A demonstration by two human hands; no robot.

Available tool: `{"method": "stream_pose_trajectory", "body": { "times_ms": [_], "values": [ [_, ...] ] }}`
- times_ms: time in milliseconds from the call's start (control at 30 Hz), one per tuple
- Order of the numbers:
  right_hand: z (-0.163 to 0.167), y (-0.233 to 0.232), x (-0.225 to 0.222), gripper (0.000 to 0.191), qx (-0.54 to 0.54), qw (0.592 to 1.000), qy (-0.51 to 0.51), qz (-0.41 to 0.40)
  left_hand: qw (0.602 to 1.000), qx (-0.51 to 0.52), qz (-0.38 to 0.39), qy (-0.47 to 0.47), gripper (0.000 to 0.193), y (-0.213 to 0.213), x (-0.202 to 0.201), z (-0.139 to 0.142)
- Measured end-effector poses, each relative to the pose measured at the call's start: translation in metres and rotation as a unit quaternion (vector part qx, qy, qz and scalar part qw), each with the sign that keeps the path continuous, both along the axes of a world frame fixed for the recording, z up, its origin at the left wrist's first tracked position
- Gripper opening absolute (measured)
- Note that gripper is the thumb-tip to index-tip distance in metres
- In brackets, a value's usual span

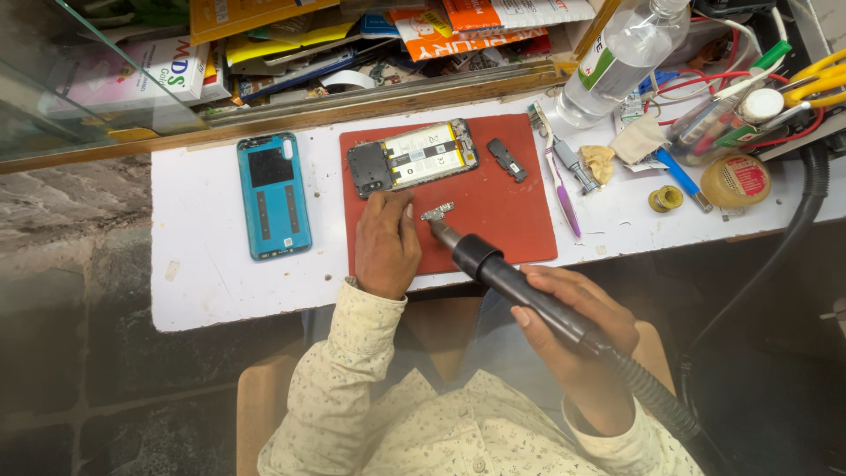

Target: The person cleans a small electronic component with a toothbrush and liquid, then uses a heat gun to dry it. They reattach the component to a disassembled mobile phone and secure it in place.

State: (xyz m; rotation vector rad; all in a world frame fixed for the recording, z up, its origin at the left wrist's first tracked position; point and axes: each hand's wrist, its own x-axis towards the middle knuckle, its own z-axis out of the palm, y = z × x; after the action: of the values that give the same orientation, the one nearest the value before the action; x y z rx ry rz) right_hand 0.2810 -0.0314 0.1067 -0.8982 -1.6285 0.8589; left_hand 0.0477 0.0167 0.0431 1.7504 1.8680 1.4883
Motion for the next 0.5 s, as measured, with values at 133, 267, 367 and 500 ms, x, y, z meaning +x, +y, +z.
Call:
{"method": "stream_pose_trajectory", "body": {
  "times_ms": [133,267,367,500],
  "values": [
    [0.0002,0.0,0.0017,0.031,0.012,0.998,-0.039,-0.037,1.0,0.001,0.007,0.018,0.019,0.0004,-0.0002,-0.0006],
    [0.0011,0.0033,0.0037,0.032,0.023,0.996,-0.054,-0.068,1.0,-0.015,0.0,-0.001,0.02,0.0003,-0.0002,-0.0007],
    [0.001,0.0019,0.0012,0.031,0.001,0.999,-0.018,-0.029,1.0,-0.009,0.0,-0.002,0.02,0.0004,-0.0001,-0.0003],
    [0.002,-0.0009,0.0,0.031,0.0,1.0,-0.018,-0.021,1.0,-0.006,0.005,0.006,0.02,0.0002,0.0,-0.0002]
  ]
}}
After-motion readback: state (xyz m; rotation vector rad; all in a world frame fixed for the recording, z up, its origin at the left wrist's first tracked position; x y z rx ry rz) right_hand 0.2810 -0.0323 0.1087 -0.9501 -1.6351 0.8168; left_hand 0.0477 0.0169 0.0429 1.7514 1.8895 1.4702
